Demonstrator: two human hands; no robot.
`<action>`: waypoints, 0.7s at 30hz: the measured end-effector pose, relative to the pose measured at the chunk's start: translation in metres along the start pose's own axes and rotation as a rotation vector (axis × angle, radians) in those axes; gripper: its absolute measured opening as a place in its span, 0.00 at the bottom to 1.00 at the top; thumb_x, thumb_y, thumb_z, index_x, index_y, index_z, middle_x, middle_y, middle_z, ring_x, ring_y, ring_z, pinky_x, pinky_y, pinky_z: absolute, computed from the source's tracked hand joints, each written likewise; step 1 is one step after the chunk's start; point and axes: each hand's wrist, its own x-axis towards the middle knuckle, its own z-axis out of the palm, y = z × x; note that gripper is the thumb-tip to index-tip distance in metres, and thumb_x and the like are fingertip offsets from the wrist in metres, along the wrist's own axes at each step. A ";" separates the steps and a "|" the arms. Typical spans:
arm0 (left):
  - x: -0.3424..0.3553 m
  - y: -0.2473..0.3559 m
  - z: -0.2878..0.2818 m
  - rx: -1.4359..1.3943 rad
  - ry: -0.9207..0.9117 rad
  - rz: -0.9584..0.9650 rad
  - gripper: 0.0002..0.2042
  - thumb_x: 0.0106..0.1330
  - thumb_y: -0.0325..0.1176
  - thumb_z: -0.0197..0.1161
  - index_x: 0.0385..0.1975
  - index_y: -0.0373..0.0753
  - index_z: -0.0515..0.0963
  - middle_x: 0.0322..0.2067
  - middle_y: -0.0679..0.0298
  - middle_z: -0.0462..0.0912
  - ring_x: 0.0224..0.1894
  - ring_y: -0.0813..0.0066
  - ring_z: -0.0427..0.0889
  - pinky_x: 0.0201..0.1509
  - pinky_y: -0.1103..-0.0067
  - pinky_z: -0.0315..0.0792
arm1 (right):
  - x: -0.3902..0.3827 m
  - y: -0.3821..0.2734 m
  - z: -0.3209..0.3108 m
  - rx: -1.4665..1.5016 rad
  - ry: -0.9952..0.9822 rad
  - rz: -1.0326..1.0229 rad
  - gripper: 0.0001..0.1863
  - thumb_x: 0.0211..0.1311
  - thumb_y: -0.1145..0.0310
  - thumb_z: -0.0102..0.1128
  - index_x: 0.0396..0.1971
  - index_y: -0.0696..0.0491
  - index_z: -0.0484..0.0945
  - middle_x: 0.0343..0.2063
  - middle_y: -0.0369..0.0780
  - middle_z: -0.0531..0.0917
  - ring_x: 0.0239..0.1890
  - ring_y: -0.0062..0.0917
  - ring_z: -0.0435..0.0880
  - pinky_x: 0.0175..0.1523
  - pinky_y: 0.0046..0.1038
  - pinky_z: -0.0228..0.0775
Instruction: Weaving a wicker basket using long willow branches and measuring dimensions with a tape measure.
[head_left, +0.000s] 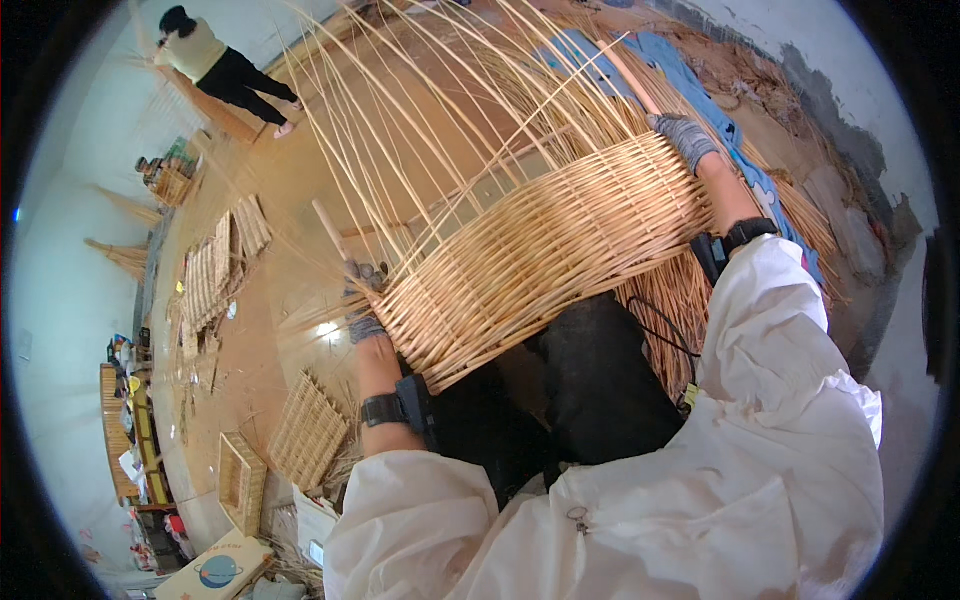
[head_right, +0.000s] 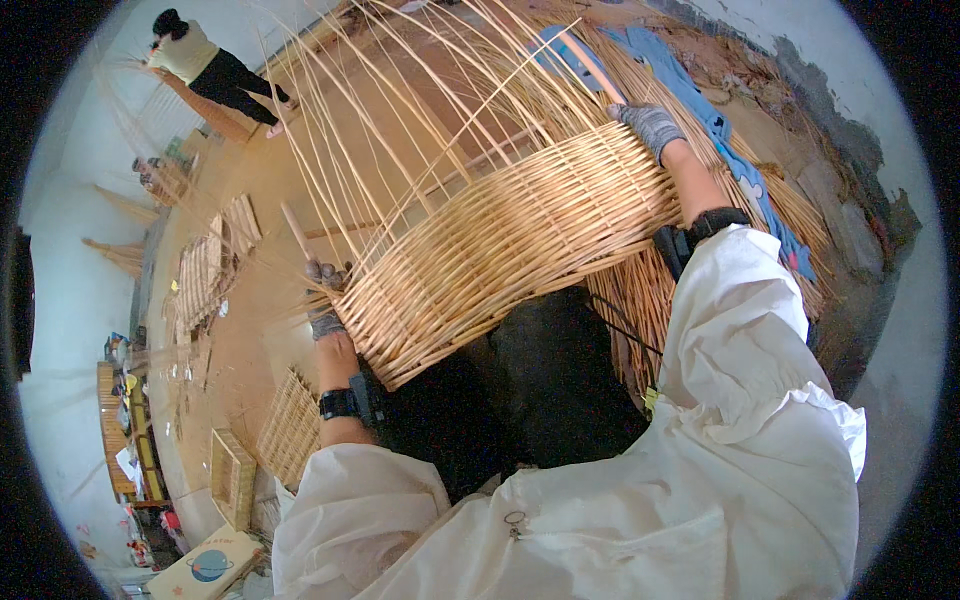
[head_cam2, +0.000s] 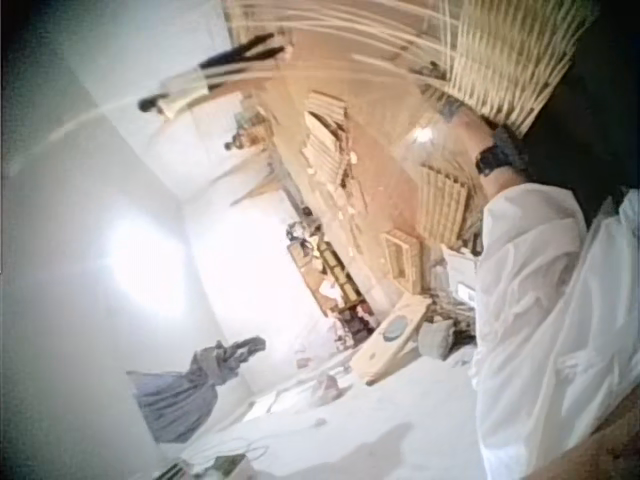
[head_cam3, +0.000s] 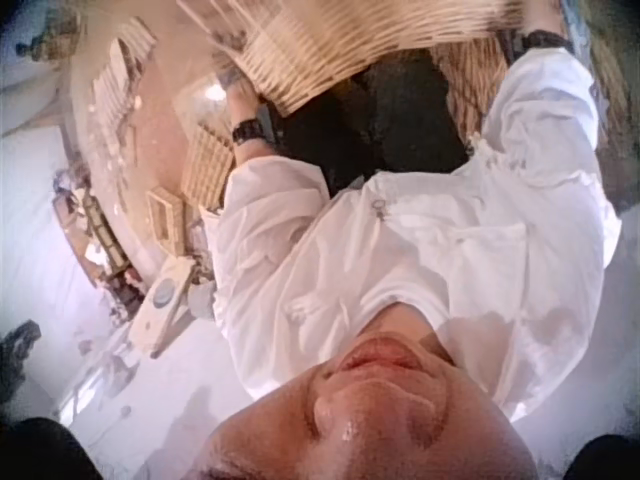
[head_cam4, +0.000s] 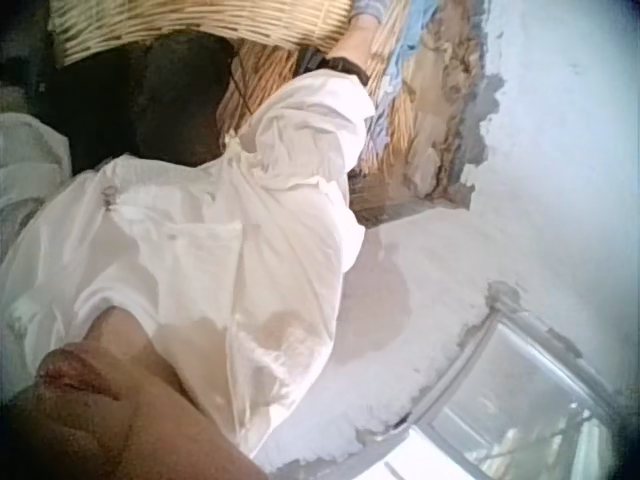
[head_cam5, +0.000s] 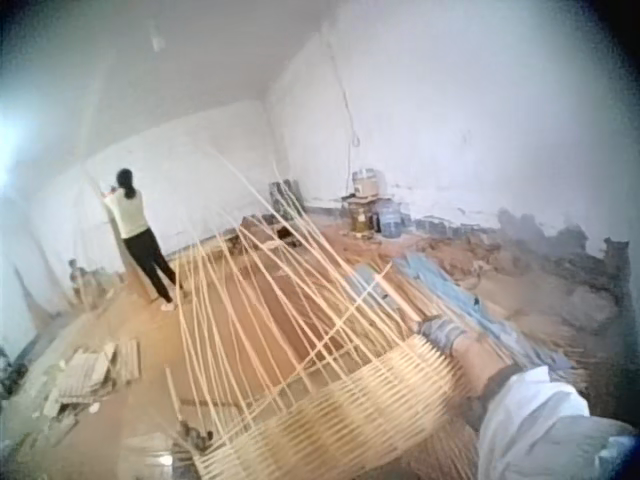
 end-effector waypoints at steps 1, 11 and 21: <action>0.000 0.000 -0.002 0.001 -0.022 0.019 0.10 0.59 0.39 0.56 0.23 0.42 0.67 0.14 0.67 0.71 0.14 0.78 0.69 0.21 0.81 0.74 | -0.006 -0.008 0.002 0.059 0.062 -0.075 0.28 0.46 0.47 0.60 0.36 0.59 0.77 0.24 0.41 0.77 0.24 0.27 0.71 0.35 0.31 0.65; -0.012 0.013 0.018 -0.014 0.023 0.210 0.12 0.57 0.40 0.57 0.17 0.43 0.66 0.10 0.69 0.68 0.12 0.78 0.68 0.21 0.80 0.71 | 0.014 -0.011 -0.023 0.395 -0.268 -0.175 0.27 0.49 0.61 0.61 0.45 0.65 0.69 0.33 0.42 0.78 0.32 0.23 0.76 0.38 0.23 0.69; 0.041 -0.023 -0.027 0.252 0.203 -0.050 0.09 0.66 0.35 0.45 0.33 0.37 0.68 0.23 0.66 0.71 0.21 0.78 0.67 0.21 0.79 0.65 | 0.012 0.063 0.018 0.544 -0.158 0.179 0.20 0.51 0.67 0.59 0.42 0.64 0.72 0.31 0.41 0.78 0.33 0.23 0.74 0.40 0.26 0.67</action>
